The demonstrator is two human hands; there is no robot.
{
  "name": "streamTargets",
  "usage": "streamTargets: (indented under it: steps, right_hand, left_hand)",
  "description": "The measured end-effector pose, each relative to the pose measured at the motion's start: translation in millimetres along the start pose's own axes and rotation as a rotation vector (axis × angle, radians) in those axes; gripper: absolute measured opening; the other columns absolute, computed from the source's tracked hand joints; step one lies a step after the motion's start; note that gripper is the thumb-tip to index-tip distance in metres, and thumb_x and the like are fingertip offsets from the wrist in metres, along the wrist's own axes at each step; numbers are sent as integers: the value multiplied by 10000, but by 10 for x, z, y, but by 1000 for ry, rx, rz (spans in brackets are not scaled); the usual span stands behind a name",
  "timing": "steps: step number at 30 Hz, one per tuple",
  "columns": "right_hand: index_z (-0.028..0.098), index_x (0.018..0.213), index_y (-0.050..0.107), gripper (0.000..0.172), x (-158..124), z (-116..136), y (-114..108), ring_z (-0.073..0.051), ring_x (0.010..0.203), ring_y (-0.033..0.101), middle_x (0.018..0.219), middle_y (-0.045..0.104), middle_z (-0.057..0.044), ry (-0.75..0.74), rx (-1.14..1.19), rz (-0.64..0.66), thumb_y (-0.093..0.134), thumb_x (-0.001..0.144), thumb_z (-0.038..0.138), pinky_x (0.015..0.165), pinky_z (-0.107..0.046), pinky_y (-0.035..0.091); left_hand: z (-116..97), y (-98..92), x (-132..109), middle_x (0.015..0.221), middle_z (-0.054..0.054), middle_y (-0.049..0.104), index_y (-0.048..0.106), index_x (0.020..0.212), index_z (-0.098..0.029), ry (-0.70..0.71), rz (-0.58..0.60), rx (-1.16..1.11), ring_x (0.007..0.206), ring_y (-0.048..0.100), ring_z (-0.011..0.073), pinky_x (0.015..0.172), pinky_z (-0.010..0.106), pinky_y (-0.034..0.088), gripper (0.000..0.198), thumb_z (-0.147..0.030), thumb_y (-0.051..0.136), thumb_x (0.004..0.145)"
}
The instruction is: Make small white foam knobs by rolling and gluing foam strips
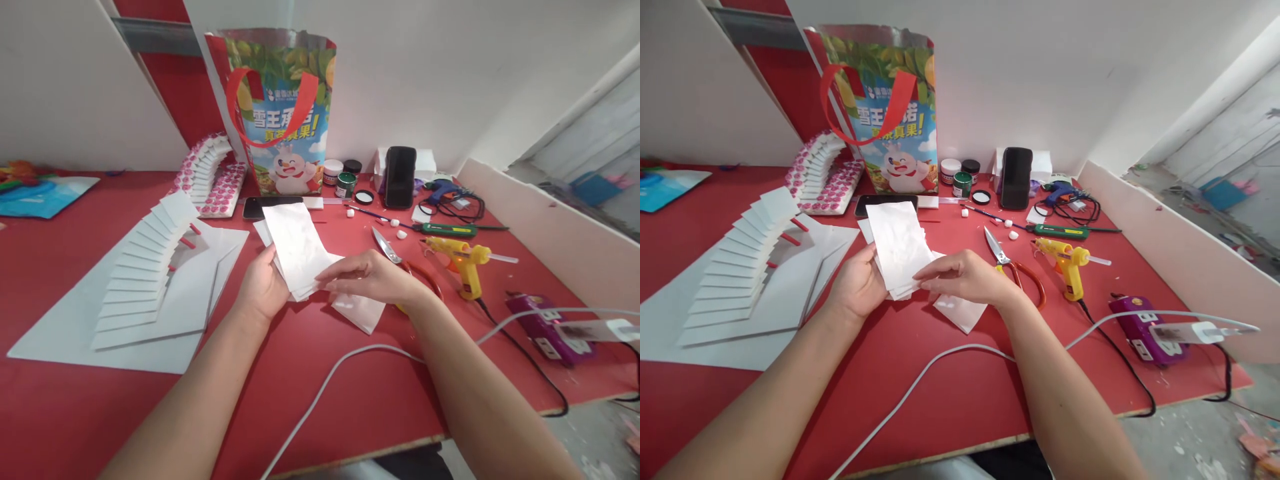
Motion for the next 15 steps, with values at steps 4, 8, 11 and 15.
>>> streamTargets:
  steps: [4, 8, 11, 15]
  right_hand:
    - [140, 927, 778, 303, -4, 30, -32, -79, 382, 546, 580, 675, 4, 7, 26, -164, 688, 856, 421, 398, -207, 388]
    - [162, 904, 715, 302, 35, -21, -107, -58, 414, 456, 541, 550, 59, -85, 37, -624, 703, 835, 455, 436, -211, 362]
    - [169, 994, 700, 367, 107, -140, -115, -81, 494, 502, 670, 609, 33, -43, -23, -679, 737, 781, 465, 478, -234, 392]
    - [171, 957, 667, 322, 182, -251, -87, -82, 476, 474, 664, 593, 43, -10, -29, -651, 729, 752, 411, 462, -244, 361]
  left_hand:
    - [29, 27, -49, 1128, 162, 757, 587, 1341, -38, -32, 21, 63, 1132, 691, 302, 1062, 469, 506, 438, -242, 441, 982]
    - [65, 53, -104, 1046, 136, 780, 636, 1278, -60, -84, 16, 128, 1042, 727, 280, 1040, 450, 523, 383, -224, 486, 966]
    - [110, 60, -127, 1111, 159, 763, 631, 1288, -63, -151, 69, 166, 1055, 723, 300, 1019, 464, 535, 391, -245, 497, 968]
    - [168, 37, -132, 1152, 162, 750, 651, 1263, -87, -211, 184, 205, 1068, 718, 313, 1013, 467, 536, 373, -271, 522, 965]
Point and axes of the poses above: each hand's wrist, its own x-axis towards the middle knuckle, its own y-axis out of the palm, z = x × y, the point moved 1 cm from there along x, towards the middle knuckle
